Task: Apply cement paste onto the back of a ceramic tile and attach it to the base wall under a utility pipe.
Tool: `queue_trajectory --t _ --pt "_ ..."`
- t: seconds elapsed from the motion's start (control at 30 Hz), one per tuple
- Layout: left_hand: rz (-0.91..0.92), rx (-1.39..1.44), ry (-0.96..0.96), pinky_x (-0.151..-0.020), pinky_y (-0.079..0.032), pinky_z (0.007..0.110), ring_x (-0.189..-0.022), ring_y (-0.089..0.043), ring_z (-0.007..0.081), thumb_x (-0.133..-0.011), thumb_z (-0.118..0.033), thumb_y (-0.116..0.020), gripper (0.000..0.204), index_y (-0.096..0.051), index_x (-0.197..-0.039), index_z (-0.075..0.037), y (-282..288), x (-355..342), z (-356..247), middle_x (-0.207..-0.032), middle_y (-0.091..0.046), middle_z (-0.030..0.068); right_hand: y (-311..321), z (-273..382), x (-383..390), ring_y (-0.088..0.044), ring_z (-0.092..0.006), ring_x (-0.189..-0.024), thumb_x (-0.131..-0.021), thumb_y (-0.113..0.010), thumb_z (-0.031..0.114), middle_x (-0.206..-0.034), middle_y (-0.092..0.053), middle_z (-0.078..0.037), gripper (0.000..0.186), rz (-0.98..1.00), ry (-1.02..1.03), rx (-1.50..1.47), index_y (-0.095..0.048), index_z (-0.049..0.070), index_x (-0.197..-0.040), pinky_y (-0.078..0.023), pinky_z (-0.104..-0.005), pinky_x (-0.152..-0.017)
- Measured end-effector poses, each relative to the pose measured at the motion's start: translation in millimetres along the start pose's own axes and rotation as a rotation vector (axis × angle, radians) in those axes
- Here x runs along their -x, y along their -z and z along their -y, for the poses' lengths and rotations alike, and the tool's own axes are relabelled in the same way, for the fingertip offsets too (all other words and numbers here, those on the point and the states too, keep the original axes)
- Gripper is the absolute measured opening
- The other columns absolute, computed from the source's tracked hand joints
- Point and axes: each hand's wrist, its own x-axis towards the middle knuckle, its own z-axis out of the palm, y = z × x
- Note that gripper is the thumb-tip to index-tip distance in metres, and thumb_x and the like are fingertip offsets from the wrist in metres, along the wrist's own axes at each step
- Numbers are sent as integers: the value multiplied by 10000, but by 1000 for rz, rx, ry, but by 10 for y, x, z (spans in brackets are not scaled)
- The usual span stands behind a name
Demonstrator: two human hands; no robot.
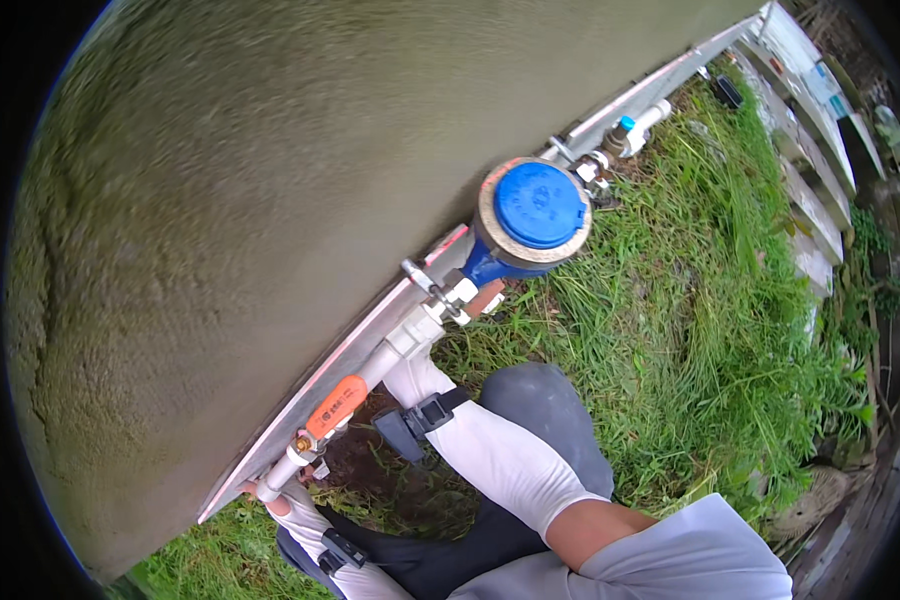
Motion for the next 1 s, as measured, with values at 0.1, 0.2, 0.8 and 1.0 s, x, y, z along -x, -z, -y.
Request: queue_trajectory --t 0.1,0.2,0.8,1.0 --pt "13 3 -13 -545 -411 409 -833 -540 290 -844 -704 -392 776 -341 -1336 -106 103 -24 -13 -1160 -506 152 -20 -30 -16 -482 -134 -749 -969 -372 202 -777 -437 -28 162 -20 81 -35 -433 115 -847 -442 -313 -673" --pt "105 -25 -18 -586 -407 427 -874 -522 297 -853 -680 -402 754 -339 -1339 -107 179 -41 -3 -1181 -491 150 -35 -104 -37 -489 -138 -759 -971 -376 230 -795 -452 -27 166 -25 -31 -149 -439 114 -871 -442 -313 -682" --pt "82 21 -46 -834 -380 540 -1119 -414 340 -906 -536 -467 634 -331 -1358 -113 268 -93 -11 -1307 -398 134 13 -459 -265 -495 -183 -810 -942 -436 517 -909 -467 -40 396 -75 58 -77 -425 126 -1002 -427 -325 -698" --pt "121 8 -39 -917 -371 578 -1201 -378 354 -923 -488 -488 599 -328 -1365 -116 285 -133 -12 -1350 -367 129 -155 -156 -241 -377 -249 -1033 -953 -376 528 -1129 -356 -133 526 -247 25 -79 -340 47 -1162 -326 -348 -872"
